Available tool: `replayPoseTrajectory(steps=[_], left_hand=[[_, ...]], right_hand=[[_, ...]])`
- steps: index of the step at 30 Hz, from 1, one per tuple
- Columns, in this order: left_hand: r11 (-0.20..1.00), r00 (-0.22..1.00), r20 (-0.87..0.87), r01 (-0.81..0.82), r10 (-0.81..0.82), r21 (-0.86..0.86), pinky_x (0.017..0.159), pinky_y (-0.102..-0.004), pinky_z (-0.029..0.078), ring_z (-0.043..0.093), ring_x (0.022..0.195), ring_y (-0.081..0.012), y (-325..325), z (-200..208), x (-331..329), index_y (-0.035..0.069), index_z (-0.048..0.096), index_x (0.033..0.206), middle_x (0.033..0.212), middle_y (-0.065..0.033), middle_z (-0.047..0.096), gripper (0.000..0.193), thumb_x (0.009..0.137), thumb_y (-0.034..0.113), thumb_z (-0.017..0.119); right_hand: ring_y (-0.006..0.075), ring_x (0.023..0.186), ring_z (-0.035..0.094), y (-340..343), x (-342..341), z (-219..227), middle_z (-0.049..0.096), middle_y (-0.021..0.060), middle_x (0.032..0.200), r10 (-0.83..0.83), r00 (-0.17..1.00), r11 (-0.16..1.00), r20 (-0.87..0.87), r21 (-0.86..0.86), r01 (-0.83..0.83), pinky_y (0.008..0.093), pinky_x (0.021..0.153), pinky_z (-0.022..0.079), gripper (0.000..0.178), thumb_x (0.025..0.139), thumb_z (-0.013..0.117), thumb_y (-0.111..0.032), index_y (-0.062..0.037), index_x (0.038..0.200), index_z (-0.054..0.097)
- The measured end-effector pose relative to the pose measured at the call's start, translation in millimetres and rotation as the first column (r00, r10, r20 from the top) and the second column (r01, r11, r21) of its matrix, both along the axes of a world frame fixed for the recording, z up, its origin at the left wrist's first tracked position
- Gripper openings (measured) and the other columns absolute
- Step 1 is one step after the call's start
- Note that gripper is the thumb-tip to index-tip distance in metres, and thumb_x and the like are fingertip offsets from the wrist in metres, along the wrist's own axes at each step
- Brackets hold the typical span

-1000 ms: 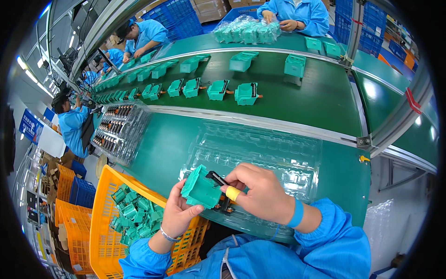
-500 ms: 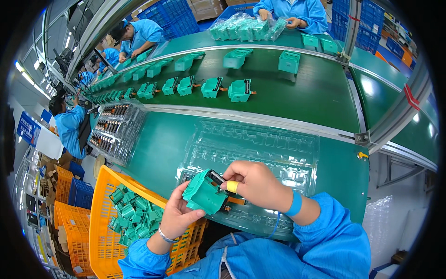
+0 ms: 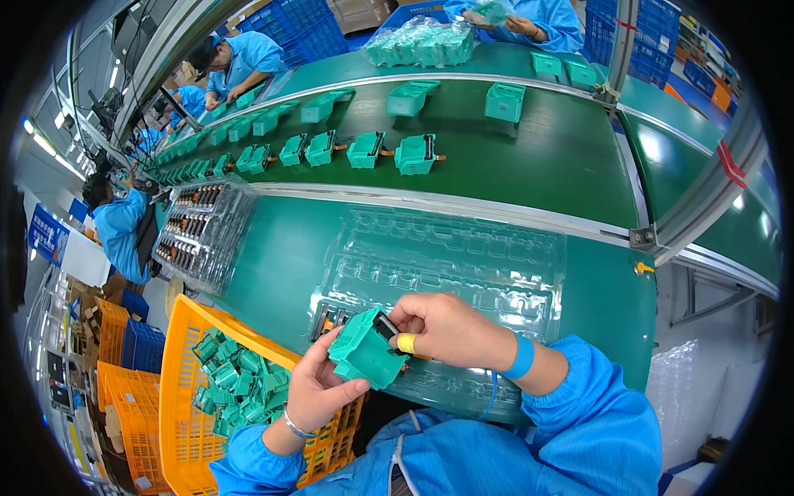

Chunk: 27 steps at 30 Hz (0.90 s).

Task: The person assembles electronic components into green plastic housings by hand, taking circuit boards from a yellow bin and inserting them into the housings.

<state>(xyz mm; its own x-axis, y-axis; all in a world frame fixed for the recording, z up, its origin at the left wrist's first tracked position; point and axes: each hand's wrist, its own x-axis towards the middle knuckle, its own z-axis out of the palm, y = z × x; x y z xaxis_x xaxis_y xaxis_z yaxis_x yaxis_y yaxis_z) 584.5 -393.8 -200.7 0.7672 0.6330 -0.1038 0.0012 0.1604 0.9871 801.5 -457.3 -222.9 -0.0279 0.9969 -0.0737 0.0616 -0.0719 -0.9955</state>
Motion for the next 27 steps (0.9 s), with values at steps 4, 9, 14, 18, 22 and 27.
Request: replayPoseTrajectory(steps=[4,9,14,18,22,27], left_hand=[[0.999,1.0,-0.004,0.03,-0.03,0.045,0.094,-0.0358,0.044,0.045,0.117,-0.0213,-2,-1,-1,-0.003,0.032,0.134,0.127,-0.0117,0.043,0.069,0.074,-0.01,0.067],[0.996,0.999,0.036,0.016,-0.013,-0.091,0.098,-0.0376,0.041,0.043,0.119,-0.021,-2,-1,3,-0.003,0.032,0.133,0.128,-0.0113,0.043,0.071,0.073,-0.011,0.067],[0.995,0.973,0.224,0.043,-0.063,0.091,0.103,-0.042,0.035,0.041,0.122,-0.0238,3,-4,3,-0.002,0.031,0.133,0.129,-0.0139,0.042,0.073,0.072,-0.002,0.072],[0.986,0.947,0.322,-0.05,-0.004,0.158,0.104,-0.0455,0.033,0.042,0.121,-0.0284,8,-6,-1,-0.001,0.034,0.128,0.127,-0.0171,0.044,0.061,0.082,0.019,0.067],[0.98,0.957,0.284,-0.116,0.066,0.162,0.097,-0.0467,0.04,0.047,0.115,-0.0291,5,-4,0,-0.001,0.039,0.122,0.122,-0.0173,0.047,0.048,0.087,0.025,0.059],[0.924,0.925,0.291,-0.314,0.245,0.22,0.089,-0.044,0.047,0.053,0.106,-0.0271,11,4,-20,0.0,0.044,0.117,0.114,-0.0151,0.052,0.033,0.091,0.018,0.053]], right_hand=[[0.0123,0.062,0.058,-2,3,1,0.061,0.0066,0.07,0.002,1.0,1.0,-0.017,0.031,-0.002,0.0264,0.054,0.047,0.018,0.077,0.068,-0.008,0.0012,0.089,0.058],[0.0116,0.064,0.058,-5,4,2,0.061,0.0067,0.072,0.0,1.0,0.999,0.01,0.038,0.0,0.0267,0.055,0.046,0.017,0.077,0.068,-0.007,0.0009,0.087,0.057],[0.0195,0.072,0.059,-8,8,5,0.061,0.0078,0.082,-0.349,0.875,0.655,0.337,0.755,-0.03,0.0316,0.061,0.049,0.02,0.07,0.068,-0.005,-0.0024,0.088,0.06],[0.0232,0.078,0.059,-17,26,25,0.059,0.0088,0.084,-0.605,0.66,0.304,0.444,0.896,-0.324,0.0339,0.062,0.05,0.018,0.069,0.066,-0.008,-0.0039,0.086,0.061],[0.0235,0.077,0.058,-16,37,31,0.058,0.0092,0.082,-0.648,0.564,0.279,0.513,0.848,-0.45,0.0335,0.061,0.05,0.017,0.068,0.064,-0.009,-0.0022,0.083,0.059],[0.0259,0.074,0.058,4,80,25,0.059,0.0093,0.08,-0.679,0.49,0.405,0.546,0.836,-0.37,0.0355,0.062,0.049,0.018,0.065,0.061,-0.005,-0.0035,0.083,0.059]])
